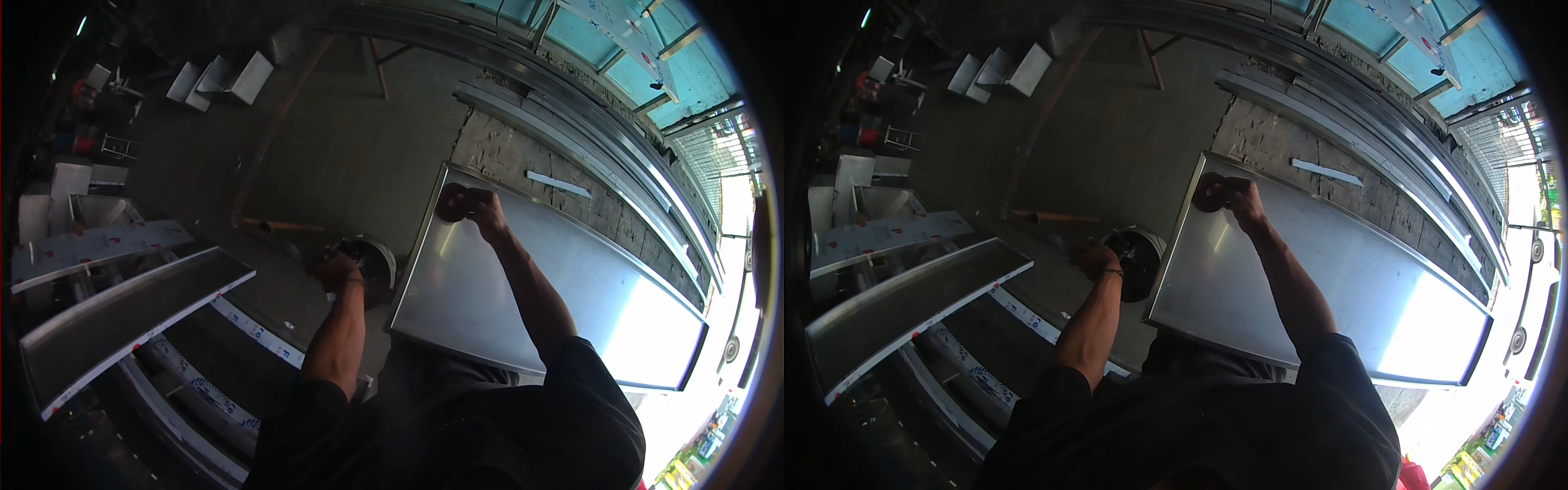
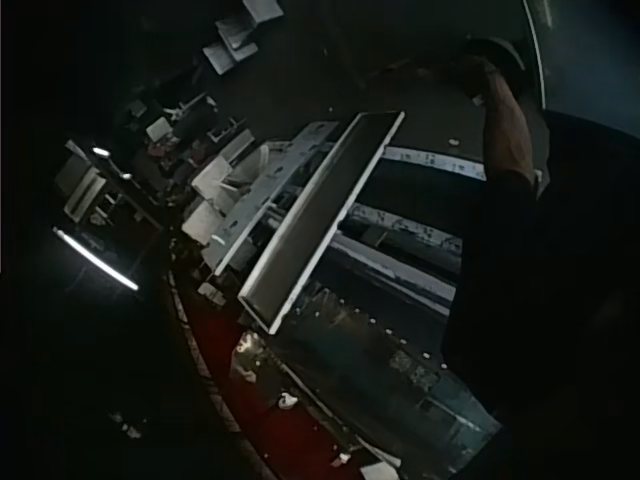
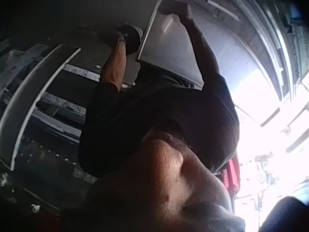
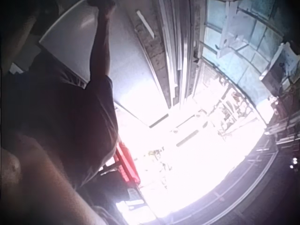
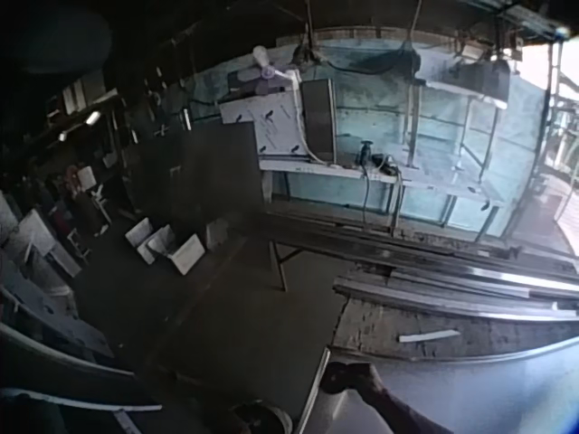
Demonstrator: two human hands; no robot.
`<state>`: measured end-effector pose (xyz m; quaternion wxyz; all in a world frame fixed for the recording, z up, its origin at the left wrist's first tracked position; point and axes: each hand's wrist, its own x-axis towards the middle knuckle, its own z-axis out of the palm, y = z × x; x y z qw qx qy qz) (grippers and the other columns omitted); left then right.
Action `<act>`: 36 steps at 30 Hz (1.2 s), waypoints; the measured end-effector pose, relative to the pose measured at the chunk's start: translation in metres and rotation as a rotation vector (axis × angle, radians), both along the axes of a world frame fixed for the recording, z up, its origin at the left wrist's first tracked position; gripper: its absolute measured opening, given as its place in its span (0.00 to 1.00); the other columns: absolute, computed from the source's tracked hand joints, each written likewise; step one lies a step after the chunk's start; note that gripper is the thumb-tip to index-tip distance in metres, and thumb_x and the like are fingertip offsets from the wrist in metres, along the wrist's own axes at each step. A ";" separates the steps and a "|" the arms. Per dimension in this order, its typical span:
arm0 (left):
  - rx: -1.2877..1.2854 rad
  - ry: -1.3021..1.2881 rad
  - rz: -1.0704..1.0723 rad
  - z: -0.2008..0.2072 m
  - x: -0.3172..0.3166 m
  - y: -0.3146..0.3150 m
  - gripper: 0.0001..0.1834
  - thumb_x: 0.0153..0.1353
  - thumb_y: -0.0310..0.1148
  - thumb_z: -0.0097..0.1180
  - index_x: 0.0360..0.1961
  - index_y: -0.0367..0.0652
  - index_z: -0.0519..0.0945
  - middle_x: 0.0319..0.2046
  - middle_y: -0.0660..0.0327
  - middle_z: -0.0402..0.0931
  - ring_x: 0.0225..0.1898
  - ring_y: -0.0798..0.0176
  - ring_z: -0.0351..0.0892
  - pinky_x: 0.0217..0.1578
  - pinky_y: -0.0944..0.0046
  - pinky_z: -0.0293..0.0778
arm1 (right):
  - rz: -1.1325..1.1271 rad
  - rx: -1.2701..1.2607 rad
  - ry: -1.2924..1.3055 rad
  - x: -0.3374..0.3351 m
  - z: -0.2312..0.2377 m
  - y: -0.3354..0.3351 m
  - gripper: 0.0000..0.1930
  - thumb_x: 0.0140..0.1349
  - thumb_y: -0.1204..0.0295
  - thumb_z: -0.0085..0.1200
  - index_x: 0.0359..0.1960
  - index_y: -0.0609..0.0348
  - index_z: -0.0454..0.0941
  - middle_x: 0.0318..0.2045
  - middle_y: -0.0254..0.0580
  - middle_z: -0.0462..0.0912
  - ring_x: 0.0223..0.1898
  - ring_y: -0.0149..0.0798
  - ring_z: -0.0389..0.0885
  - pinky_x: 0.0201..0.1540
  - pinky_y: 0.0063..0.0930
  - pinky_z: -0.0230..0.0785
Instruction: The person rubs a small handheld sanding disc across the surface and edges of a large rectangular metal tray. The person moves the tray along the table and then continues sanding the edges.
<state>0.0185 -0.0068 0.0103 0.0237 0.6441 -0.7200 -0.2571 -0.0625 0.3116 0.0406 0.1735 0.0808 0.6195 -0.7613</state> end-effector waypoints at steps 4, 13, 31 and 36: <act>0.011 -0.032 0.002 0.004 -0.004 0.003 0.36 0.66 0.50 0.54 0.63 0.32 0.62 0.51 0.40 0.79 0.51 0.35 0.82 0.52 0.36 0.76 | -0.055 -0.034 0.009 0.003 0.005 0.000 0.11 0.62 0.68 0.62 0.36 0.66 0.84 0.31 0.37 0.84 0.33 0.30 0.81 0.36 0.24 0.72; -0.006 0.005 -0.009 -0.005 -0.004 -0.001 0.37 0.66 0.48 0.55 0.63 0.28 0.59 0.51 0.35 0.77 0.48 0.34 0.82 0.50 0.41 0.80 | -0.008 0.033 0.019 -0.028 -0.014 0.019 0.14 0.62 0.67 0.64 0.43 0.65 0.84 0.35 0.39 0.87 0.38 0.32 0.84 0.41 0.29 0.75; -0.001 -0.042 -0.028 -0.007 0.002 -0.005 0.40 0.68 0.51 0.51 0.64 0.25 0.55 0.53 0.32 0.74 0.51 0.35 0.81 0.52 0.43 0.80 | -0.016 -0.063 0.017 -0.027 -0.014 0.006 0.10 0.63 0.68 0.60 0.39 0.64 0.83 0.32 0.37 0.84 0.34 0.33 0.83 0.37 0.29 0.77; 0.002 0.023 -0.045 0.006 0.001 0.003 0.39 0.68 0.50 0.51 0.64 0.26 0.56 0.53 0.33 0.75 0.51 0.35 0.81 0.52 0.42 0.80 | -0.040 -0.065 -0.044 -0.008 -0.019 0.004 0.12 0.63 0.67 0.60 0.41 0.63 0.83 0.34 0.37 0.84 0.36 0.32 0.83 0.39 0.29 0.77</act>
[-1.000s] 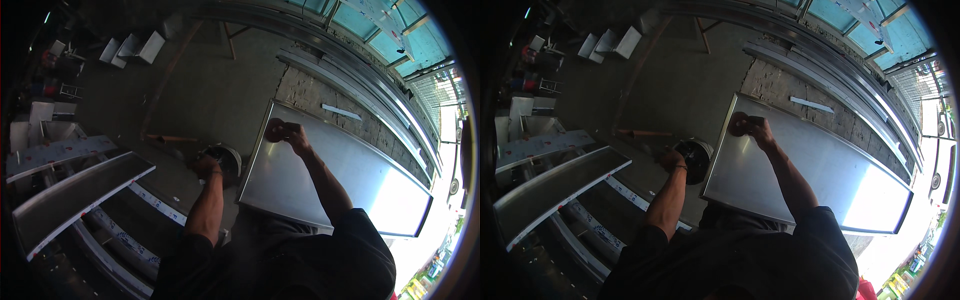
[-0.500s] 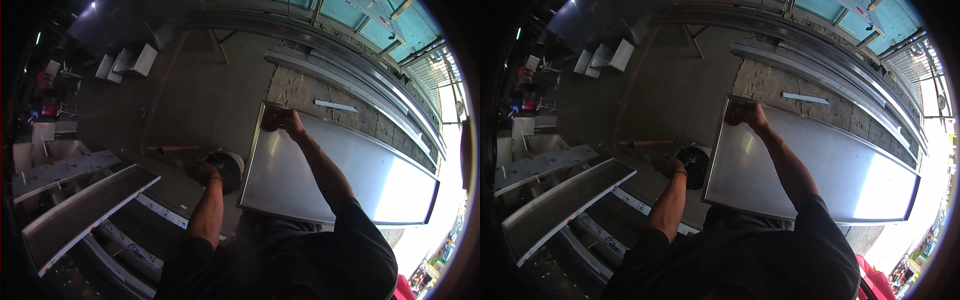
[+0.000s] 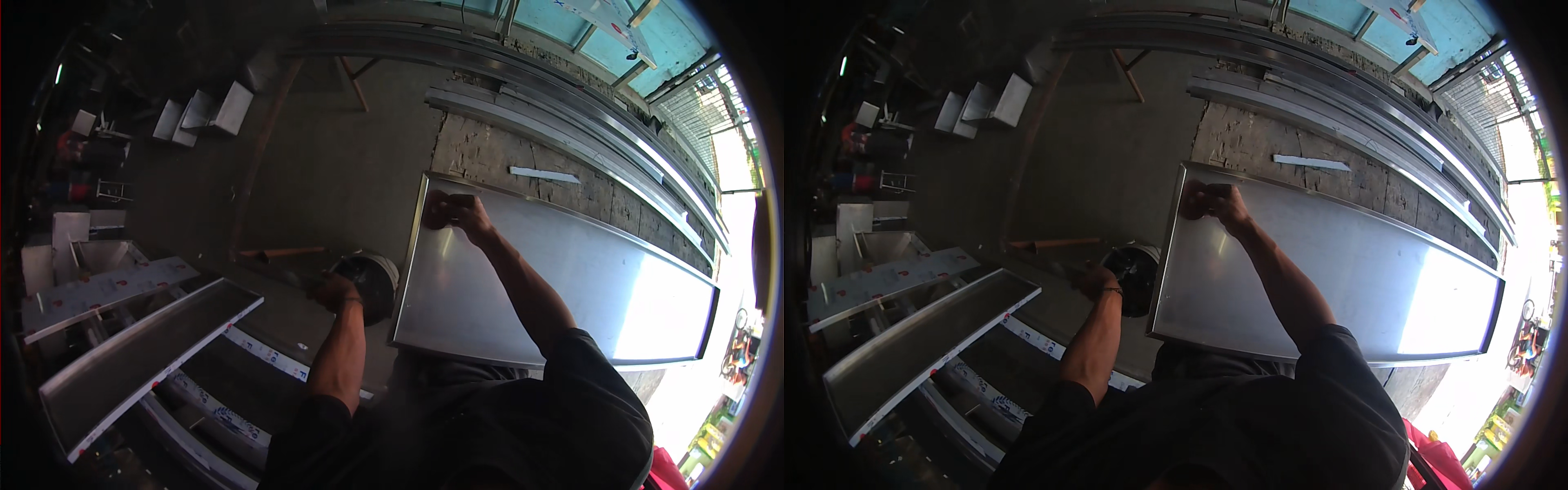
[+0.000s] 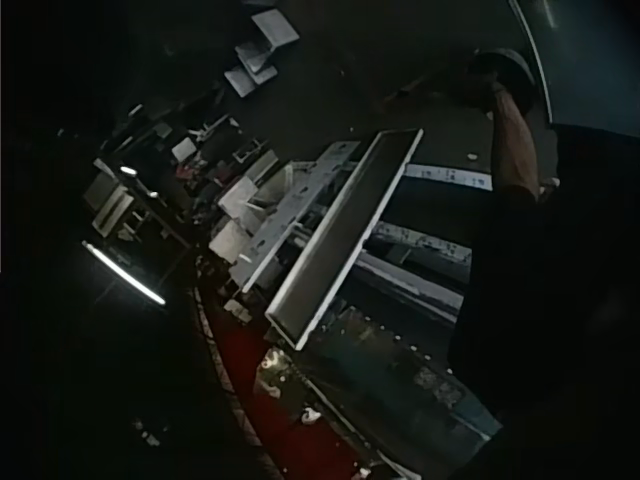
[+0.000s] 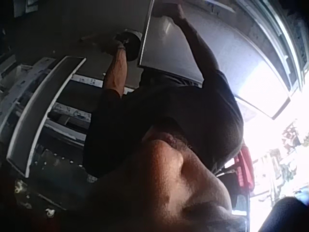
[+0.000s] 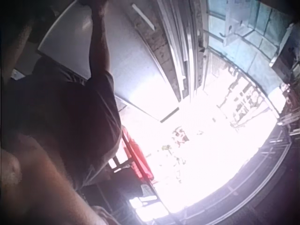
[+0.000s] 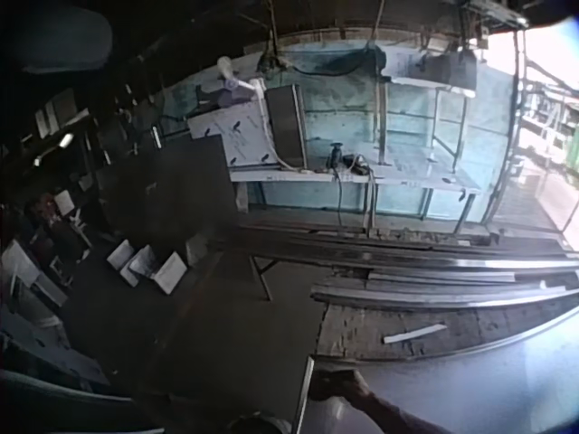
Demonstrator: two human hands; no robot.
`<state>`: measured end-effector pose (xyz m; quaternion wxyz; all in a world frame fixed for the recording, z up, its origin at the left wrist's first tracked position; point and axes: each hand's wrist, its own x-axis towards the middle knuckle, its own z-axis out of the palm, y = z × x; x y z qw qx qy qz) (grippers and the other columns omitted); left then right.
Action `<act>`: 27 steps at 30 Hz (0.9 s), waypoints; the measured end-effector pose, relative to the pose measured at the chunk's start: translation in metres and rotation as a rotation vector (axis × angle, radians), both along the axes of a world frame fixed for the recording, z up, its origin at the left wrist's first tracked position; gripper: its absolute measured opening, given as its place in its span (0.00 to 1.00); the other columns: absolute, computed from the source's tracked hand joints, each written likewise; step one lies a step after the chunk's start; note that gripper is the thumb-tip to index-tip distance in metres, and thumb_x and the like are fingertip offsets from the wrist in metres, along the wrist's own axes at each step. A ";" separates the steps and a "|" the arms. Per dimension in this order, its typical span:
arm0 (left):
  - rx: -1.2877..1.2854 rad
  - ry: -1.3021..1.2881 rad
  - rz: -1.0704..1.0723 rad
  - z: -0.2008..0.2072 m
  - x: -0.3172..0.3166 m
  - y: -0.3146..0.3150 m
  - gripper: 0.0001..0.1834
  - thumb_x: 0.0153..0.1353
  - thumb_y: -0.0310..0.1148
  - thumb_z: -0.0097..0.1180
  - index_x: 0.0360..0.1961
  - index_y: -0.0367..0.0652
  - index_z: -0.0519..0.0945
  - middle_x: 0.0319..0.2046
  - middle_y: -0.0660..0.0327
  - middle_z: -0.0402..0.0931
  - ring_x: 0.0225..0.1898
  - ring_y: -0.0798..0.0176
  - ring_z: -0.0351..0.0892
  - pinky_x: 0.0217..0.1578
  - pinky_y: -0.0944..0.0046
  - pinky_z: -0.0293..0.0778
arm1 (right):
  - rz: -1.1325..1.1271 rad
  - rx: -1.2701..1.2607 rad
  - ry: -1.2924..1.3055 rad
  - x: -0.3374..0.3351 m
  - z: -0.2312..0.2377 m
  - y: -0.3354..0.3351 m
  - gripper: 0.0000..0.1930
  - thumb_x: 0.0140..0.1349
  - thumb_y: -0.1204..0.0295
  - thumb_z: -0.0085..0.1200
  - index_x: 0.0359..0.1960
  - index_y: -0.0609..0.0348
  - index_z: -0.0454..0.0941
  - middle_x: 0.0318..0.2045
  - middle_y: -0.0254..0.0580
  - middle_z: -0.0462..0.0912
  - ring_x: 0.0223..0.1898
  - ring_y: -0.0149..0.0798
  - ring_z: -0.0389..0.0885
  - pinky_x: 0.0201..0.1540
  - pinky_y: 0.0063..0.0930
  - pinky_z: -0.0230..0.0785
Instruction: The person rubs a small handheld sanding disc across the surface and edges of a large rectangular metal tray. The person moves the tray along the table and then continues sanding the edges.
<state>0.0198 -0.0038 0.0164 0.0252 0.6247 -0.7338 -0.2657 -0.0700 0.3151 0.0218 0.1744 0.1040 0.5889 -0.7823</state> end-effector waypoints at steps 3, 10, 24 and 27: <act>-0.011 -0.031 0.012 -0.004 -0.003 -0.003 0.38 0.68 0.50 0.52 0.63 0.27 0.57 0.52 0.33 0.75 0.51 0.34 0.81 0.52 0.43 0.80 | -0.005 0.020 0.053 -0.011 -0.002 -0.004 0.11 0.63 0.67 0.61 0.41 0.64 0.83 0.34 0.37 0.84 0.37 0.33 0.83 0.41 0.30 0.76; -0.011 -0.037 0.021 -0.001 0.000 0.002 0.37 0.68 0.51 0.52 0.62 0.27 0.58 0.52 0.33 0.75 0.51 0.34 0.81 0.52 0.42 0.80 | 0.007 0.050 0.057 -0.008 0.002 0.001 0.11 0.63 0.68 0.61 0.41 0.64 0.83 0.34 0.38 0.86 0.34 0.32 0.83 0.40 0.30 0.76; -0.037 -0.118 0.015 -0.014 -0.005 -0.005 0.45 0.67 0.53 0.51 0.66 0.20 0.54 0.52 0.33 0.76 0.49 0.36 0.83 0.50 0.45 0.81 | 0.271 0.250 0.068 0.187 0.006 -0.067 0.15 0.66 0.65 0.61 0.38 0.69 0.83 0.30 0.38 0.84 0.33 0.30 0.79 0.38 0.29 0.73; -0.050 -0.126 0.010 -0.017 0.000 -0.012 0.45 0.67 0.53 0.51 0.66 0.21 0.54 0.51 0.34 0.76 0.48 0.37 0.83 0.49 0.45 0.82 | 0.159 0.061 -0.005 0.148 0.004 -0.062 0.13 0.66 0.66 0.60 0.39 0.68 0.84 0.32 0.39 0.85 0.35 0.29 0.80 0.39 0.29 0.73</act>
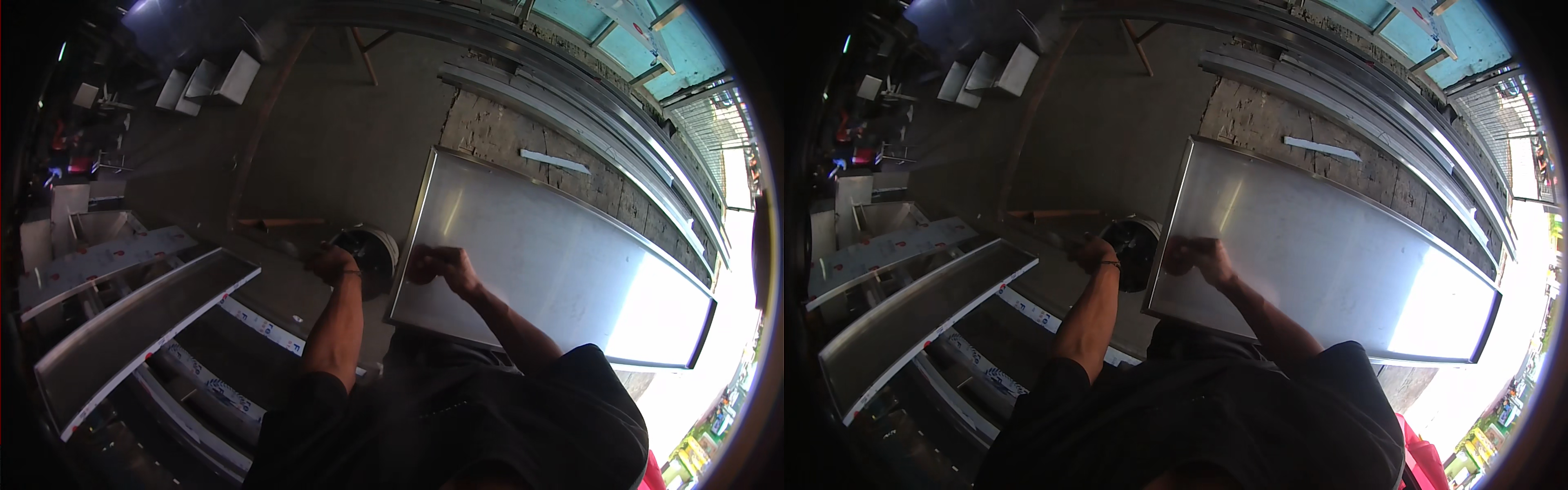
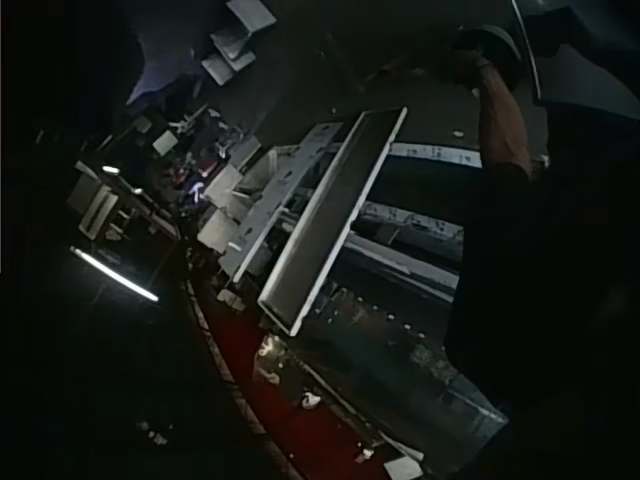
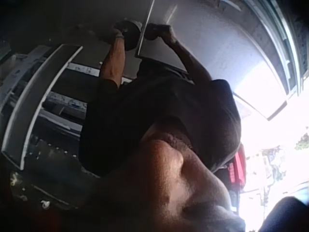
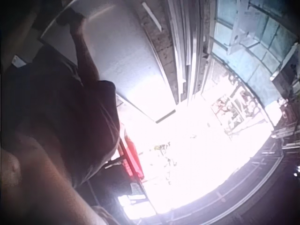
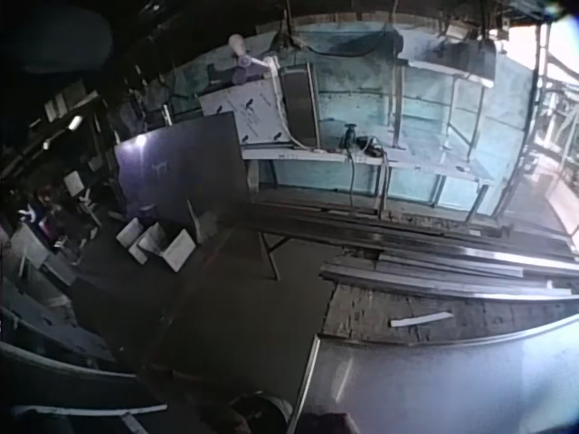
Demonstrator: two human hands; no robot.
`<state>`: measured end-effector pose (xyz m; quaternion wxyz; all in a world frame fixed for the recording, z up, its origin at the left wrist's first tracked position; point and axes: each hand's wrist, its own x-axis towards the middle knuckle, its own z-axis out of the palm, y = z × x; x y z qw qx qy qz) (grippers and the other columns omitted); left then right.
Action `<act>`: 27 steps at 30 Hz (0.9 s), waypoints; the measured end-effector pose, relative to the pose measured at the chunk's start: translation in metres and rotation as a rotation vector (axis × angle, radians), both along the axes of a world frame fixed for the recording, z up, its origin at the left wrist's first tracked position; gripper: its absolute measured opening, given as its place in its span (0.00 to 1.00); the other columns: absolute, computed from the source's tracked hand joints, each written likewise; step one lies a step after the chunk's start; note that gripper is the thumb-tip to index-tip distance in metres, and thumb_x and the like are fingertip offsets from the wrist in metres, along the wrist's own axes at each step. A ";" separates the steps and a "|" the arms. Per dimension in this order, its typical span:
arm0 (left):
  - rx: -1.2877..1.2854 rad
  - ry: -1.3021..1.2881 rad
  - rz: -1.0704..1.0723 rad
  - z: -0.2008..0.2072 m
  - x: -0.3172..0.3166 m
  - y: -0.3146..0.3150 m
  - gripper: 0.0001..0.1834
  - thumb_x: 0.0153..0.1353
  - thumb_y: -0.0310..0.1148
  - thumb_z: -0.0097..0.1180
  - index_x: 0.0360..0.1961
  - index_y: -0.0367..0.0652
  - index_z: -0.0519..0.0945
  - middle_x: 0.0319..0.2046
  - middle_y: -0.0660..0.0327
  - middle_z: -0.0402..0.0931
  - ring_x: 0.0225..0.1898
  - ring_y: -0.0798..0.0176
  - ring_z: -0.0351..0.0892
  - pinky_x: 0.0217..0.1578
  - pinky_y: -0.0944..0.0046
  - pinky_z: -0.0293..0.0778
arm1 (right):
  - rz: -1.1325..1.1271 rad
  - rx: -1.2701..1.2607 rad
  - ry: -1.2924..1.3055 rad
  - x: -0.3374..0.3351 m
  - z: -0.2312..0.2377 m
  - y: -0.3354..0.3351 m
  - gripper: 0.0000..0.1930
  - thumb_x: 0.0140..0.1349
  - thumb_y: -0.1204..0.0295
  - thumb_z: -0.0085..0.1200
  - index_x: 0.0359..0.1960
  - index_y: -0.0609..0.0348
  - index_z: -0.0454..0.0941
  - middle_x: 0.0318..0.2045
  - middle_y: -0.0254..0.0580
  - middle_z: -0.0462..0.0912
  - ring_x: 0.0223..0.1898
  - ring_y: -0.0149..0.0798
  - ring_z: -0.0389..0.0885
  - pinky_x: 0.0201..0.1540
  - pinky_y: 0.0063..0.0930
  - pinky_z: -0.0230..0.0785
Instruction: The person rubs a small handheld sanding disc across the surface and edges of a large rectangular metal tray. The person moves the tray along the table and then continues sanding the edges.
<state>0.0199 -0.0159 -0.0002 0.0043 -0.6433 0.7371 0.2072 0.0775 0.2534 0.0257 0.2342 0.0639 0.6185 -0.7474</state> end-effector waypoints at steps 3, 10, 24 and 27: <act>-0.014 0.003 0.003 -0.001 0.002 0.001 0.44 0.67 0.53 0.51 0.66 0.21 0.54 0.51 0.34 0.77 0.48 0.36 0.83 0.49 0.45 0.82 | -0.049 -0.140 0.028 -0.079 0.008 0.030 0.12 0.66 0.68 0.60 0.41 0.67 0.84 0.35 0.39 0.85 0.36 0.29 0.81 0.41 0.28 0.74; 0.019 0.080 0.041 -0.002 -0.003 0.005 0.43 0.67 0.51 0.53 0.66 0.23 0.54 0.51 0.34 0.76 0.49 0.35 0.82 0.51 0.43 0.80 | -0.148 -0.013 -0.001 -0.113 0.004 0.050 0.13 0.66 0.67 0.60 0.43 0.66 0.83 0.38 0.39 0.86 0.36 0.31 0.83 0.41 0.27 0.74; -0.043 -0.033 0.012 0.002 -0.002 0.003 0.37 0.64 0.56 0.54 0.54 0.26 0.70 0.43 0.42 0.82 0.41 0.40 0.86 0.40 0.45 0.83 | -0.118 -0.043 -0.053 -0.055 0.029 0.023 0.19 0.65 0.62 0.62 0.45 0.70 0.82 0.35 0.41 0.86 0.38 0.33 0.84 0.44 0.30 0.76; 0.065 0.018 0.029 0.005 -0.003 0.001 0.36 0.65 0.51 0.55 0.59 0.29 0.61 0.50 0.36 0.77 0.48 0.36 0.83 0.51 0.44 0.82 | 0.011 -0.060 -0.067 -0.003 0.021 0.007 0.16 0.65 0.62 0.62 0.42 0.65 0.83 0.33 0.35 0.85 0.33 0.25 0.77 0.36 0.23 0.68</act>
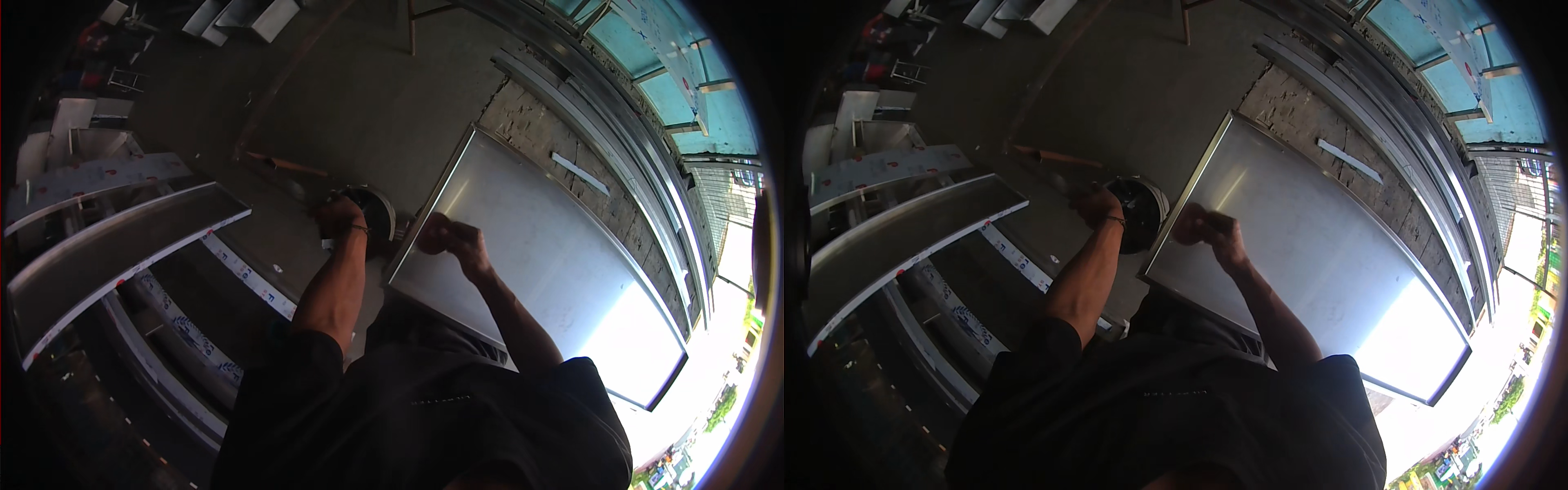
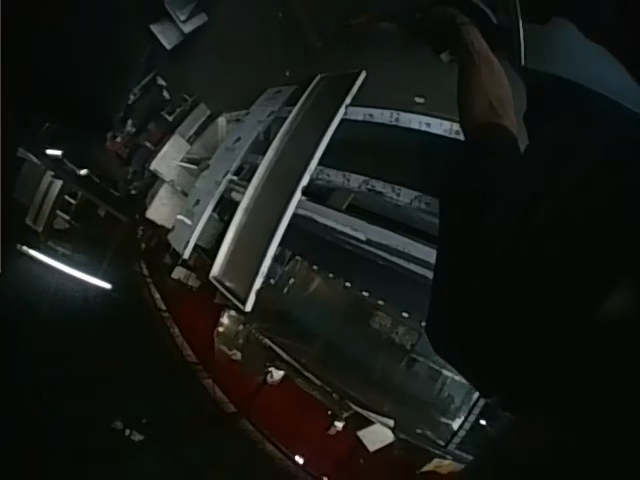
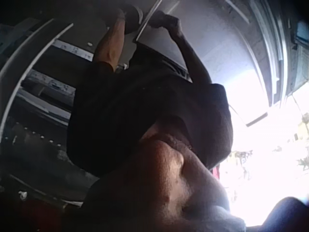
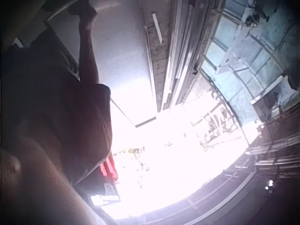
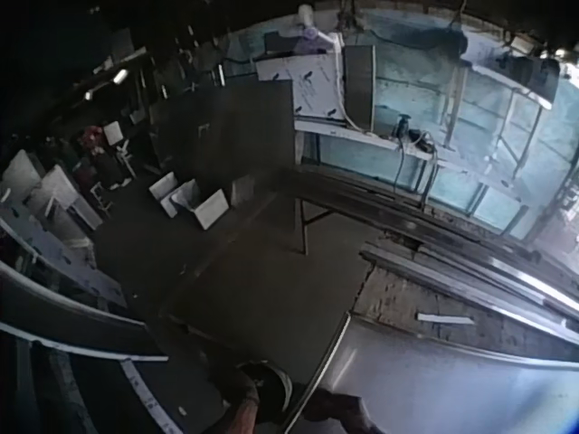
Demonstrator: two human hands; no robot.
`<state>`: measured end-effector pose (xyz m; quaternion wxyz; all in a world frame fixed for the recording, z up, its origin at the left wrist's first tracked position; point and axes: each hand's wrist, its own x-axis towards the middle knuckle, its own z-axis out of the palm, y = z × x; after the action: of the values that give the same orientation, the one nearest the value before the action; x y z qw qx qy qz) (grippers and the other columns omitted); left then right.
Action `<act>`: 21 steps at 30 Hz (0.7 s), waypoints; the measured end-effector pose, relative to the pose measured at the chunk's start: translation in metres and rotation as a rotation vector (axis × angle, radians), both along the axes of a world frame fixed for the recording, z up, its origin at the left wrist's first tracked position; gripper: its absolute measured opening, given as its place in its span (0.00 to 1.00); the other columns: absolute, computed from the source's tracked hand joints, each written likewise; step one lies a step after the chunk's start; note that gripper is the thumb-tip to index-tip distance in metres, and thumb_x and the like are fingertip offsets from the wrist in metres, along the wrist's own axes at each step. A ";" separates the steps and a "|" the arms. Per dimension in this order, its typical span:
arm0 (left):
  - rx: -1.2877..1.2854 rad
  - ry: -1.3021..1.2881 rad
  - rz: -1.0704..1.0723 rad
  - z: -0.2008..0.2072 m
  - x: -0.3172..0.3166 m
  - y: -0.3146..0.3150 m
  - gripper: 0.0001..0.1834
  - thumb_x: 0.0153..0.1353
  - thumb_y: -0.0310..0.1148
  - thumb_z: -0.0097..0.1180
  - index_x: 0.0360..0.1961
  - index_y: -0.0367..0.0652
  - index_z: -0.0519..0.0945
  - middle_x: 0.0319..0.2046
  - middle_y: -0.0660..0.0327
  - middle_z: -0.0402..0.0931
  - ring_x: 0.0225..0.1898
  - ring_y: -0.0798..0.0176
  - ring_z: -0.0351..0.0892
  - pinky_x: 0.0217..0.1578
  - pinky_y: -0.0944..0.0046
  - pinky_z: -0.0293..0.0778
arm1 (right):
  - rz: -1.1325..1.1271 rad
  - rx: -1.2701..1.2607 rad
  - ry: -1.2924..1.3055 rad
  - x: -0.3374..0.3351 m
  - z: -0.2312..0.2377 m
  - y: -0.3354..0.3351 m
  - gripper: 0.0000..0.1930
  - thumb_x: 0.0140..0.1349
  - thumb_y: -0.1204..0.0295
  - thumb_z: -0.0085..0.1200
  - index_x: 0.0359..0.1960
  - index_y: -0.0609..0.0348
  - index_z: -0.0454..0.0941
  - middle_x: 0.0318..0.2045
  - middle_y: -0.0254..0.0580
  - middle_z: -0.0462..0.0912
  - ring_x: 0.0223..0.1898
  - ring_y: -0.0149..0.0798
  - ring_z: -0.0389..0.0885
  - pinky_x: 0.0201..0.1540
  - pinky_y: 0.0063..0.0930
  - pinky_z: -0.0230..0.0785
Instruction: The person rubs a small handheld sanding disc across the surface and edges of a large rectangular metal tray. The person moves the tray along the table and then continues sanding the edges.
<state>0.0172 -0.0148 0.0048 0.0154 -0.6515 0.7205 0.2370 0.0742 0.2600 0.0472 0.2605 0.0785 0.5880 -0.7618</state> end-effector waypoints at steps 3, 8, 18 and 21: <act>0.005 0.008 0.018 0.001 0.001 0.003 0.37 0.65 0.51 0.55 0.61 0.29 0.60 0.51 0.36 0.77 0.50 0.36 0.82 0.52 0.43 0.81 | 0.117 0.027 -0.039 0.045 0.003 -0.015 0.17 0.66 0.62 0.62 0.42 0.68 0.83 0.32 0.35 0.84 0.34 0.28 0.77 0.37 0.26 0.70; -0.178 0.034 0.016 -0.006 0.003 0.003 0.35 0.65 0.53 0.54 0.54 0.26 0.72 0.42 0.41 0.83 0.44 0.42 0.86 0.42 0.47 0.82 | 0.209 0.054 -0.022 0.025 0.005 -0.006 0.16 0.65 0.64 0.62 0.42 0.68 0.84 0.32 0.36 0.84 0.35 0.27 0.78 0.38 0.26 0.71; -0.071 0.025 0.012 0.026 0.000 0.014 0.33 0.66 0.51 0.55 0.55 0.26 0.69 0.39 0.40 0.84 0.41 0.39 0.86 0.40 0.46 0.83 | 0.295 0.016 -0.140 0.044 -0.004 -0.013 0.16 0.66 0.65 0.62 0.48 0.66 0.82 0.37 0.37 0.85 0.36 0.28 0.80 0.40 0.27 0.74; -0.103 0.009 0.011 0.019 0.002 0.012 0.35 0.65 0.51 0.56 0.56 0.26 0.68 0.38 0.40 0.84 0.41 0.39 0.86 0.40 0.45 0.83 | 0.137 -0.088 -0.169 0.029 0.000 -0.012 0.16 0.66 0.65 0.61 0.48 0.65 0.82 0.37 0.36 0.85 0.36 0.27 0.80 0.40 0.25 0.73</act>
<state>0.0189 -0.0032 0.0236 -0.0230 -0.6541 0.7284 0.2026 0.1027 0.2479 0.0471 0.3638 0.0906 0.5340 -0.7579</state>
